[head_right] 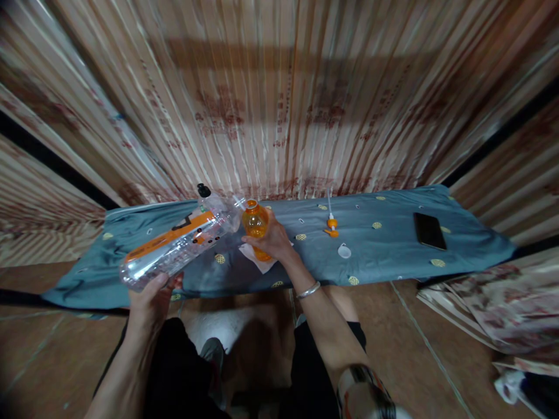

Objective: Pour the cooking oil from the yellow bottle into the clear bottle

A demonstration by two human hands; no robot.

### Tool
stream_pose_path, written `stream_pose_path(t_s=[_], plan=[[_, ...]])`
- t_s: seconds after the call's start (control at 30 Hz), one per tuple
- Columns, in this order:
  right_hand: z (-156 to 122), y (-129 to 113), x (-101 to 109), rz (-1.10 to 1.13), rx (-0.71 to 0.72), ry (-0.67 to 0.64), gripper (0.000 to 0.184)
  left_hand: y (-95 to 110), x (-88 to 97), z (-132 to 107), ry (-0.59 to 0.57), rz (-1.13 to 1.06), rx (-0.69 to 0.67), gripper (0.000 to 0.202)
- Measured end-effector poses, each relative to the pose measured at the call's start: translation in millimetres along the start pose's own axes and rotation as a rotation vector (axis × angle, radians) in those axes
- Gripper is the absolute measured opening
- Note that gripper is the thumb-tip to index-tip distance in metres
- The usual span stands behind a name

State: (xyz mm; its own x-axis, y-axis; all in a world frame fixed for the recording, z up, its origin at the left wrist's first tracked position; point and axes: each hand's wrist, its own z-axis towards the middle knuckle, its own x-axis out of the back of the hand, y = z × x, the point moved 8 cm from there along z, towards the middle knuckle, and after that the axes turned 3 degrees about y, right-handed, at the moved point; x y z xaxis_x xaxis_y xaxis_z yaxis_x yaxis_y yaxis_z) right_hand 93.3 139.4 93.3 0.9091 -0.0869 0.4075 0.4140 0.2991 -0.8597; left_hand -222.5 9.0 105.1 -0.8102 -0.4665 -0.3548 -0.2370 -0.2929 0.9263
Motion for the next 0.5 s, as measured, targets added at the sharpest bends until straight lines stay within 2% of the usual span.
stream_pose_path(t_s=[0.17, 0.27, 0.37, 0.5], plan=[[-1, 2, 0, 0.010, -0.001, 0.000, 0.103, 11, -9.5, -6, 0.019, 0.000, -0.004, 0.066], [-2, 3, 0, 0.005, 0.013, 0.006, 0.103, 9, -6.2, -9, 0.066, 0.000, 0.014, 0.062], [-2, 5, 1, -0.016, 0.018, 0.027, 0.102, 6, -0.2, -10, 0.120, -0.021, 0.049, 0.067], [-2, 5, 2, -0.030, -0.001, 0.032, 0.100, 5, -0.6, -12, 0.103, -0.053, 0.070, 0.071]])
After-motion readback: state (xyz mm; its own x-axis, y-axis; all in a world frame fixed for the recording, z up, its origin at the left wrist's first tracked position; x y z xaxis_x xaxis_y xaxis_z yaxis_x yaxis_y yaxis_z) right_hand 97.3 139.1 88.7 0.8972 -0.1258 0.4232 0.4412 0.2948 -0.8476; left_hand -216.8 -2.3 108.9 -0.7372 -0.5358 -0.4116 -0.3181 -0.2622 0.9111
